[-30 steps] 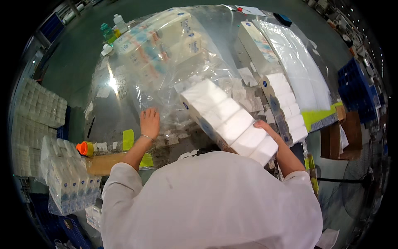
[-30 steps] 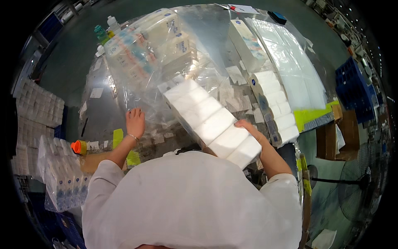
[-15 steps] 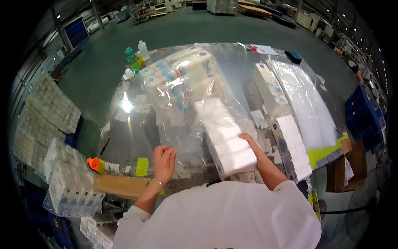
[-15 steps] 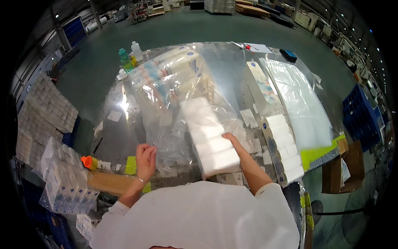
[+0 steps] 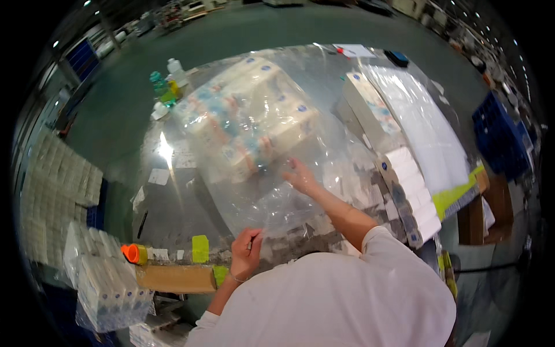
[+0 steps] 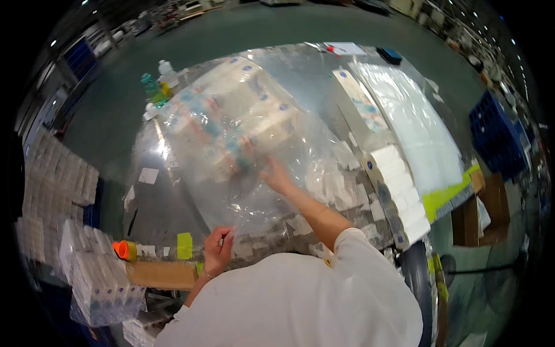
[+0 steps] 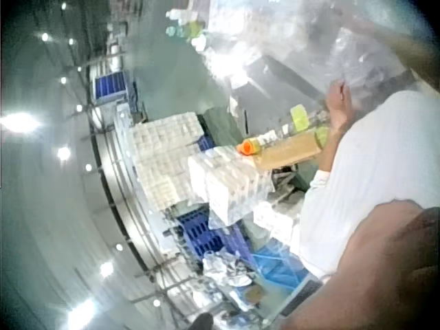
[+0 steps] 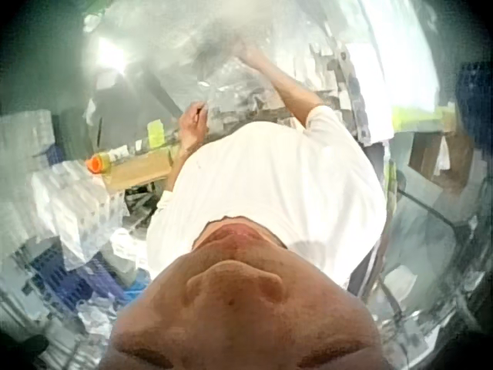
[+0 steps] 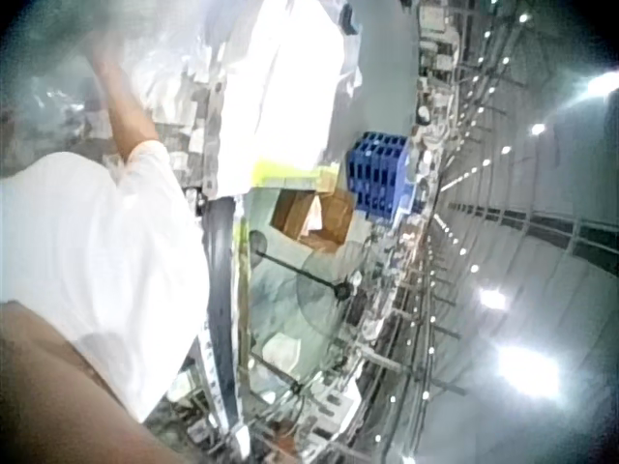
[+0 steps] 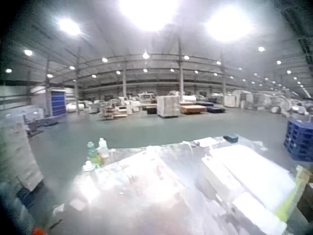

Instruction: The person places individual packs of tissue rolls into a large plastic bag, then pulls the bag shut and carries it away.

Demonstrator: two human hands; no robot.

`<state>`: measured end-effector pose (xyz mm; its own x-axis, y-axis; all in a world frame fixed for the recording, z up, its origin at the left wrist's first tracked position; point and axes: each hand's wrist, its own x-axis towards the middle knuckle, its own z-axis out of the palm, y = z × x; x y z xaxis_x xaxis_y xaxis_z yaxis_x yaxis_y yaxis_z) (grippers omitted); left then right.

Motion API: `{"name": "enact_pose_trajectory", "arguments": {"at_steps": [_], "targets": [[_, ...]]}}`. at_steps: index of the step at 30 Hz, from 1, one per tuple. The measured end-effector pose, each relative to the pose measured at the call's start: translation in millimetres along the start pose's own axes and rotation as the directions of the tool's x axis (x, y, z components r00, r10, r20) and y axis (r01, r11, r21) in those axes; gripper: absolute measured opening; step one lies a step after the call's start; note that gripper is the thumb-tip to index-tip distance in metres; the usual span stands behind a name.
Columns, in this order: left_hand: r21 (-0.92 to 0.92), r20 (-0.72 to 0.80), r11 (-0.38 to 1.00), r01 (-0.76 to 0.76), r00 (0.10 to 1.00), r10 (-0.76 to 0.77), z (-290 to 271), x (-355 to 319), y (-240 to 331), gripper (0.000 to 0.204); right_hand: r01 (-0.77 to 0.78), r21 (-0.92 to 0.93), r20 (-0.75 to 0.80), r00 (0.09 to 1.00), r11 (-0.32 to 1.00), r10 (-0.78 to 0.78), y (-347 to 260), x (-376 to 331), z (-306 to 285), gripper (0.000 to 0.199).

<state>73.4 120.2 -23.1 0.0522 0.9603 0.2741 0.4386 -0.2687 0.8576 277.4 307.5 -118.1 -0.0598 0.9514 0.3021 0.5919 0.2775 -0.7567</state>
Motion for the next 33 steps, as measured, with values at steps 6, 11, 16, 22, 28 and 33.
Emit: {"name": "enact_pose_trajectory", "arguments": {"at_steps": [6,11,16,22,28,33], "targets": [[-0.027,-0.011,0.966,0.256,0.967,-0.256,6,-20,-34,0.010,-0.596,-0.015,-0.412,0.736,0.803,0.538,79,-116,-172,0.032],[0.018,0.135,0.968,0.252,0.958,-0.252,27,-11,-15,0.014,-0.850,-0.406,-0.843,0.490,0.335,0.220,154,-205,-329,0.046],[-0.017,0.581,0.994,0.109,0.810,-0.079,99,33,40,0.018,-0.792,-0.457,-0.269,0.556,0.404,0.786,129,-195,-341,0.082],[-0.198,0.704,0.788,0.583,0.644,-0.299,264,72,4,0.041,-0.691,0.234,-0.125,0.676,0.684,0.726,111,-208,-255,0.069],[-0.278,0.841,0.216,0.936,0.346,-0.417,315,52,9,0.048,-0.250,0.772,-0.447,0.438,0.584,0.780,128,-222,-172,0.061],[-0.159,0.928,0.234,0.959,0.226,-0.297,288,55,68,0.050,-0.250,0.968,0.127,0.601,0.034,0.789,81,-201,-237,0.057]]}}
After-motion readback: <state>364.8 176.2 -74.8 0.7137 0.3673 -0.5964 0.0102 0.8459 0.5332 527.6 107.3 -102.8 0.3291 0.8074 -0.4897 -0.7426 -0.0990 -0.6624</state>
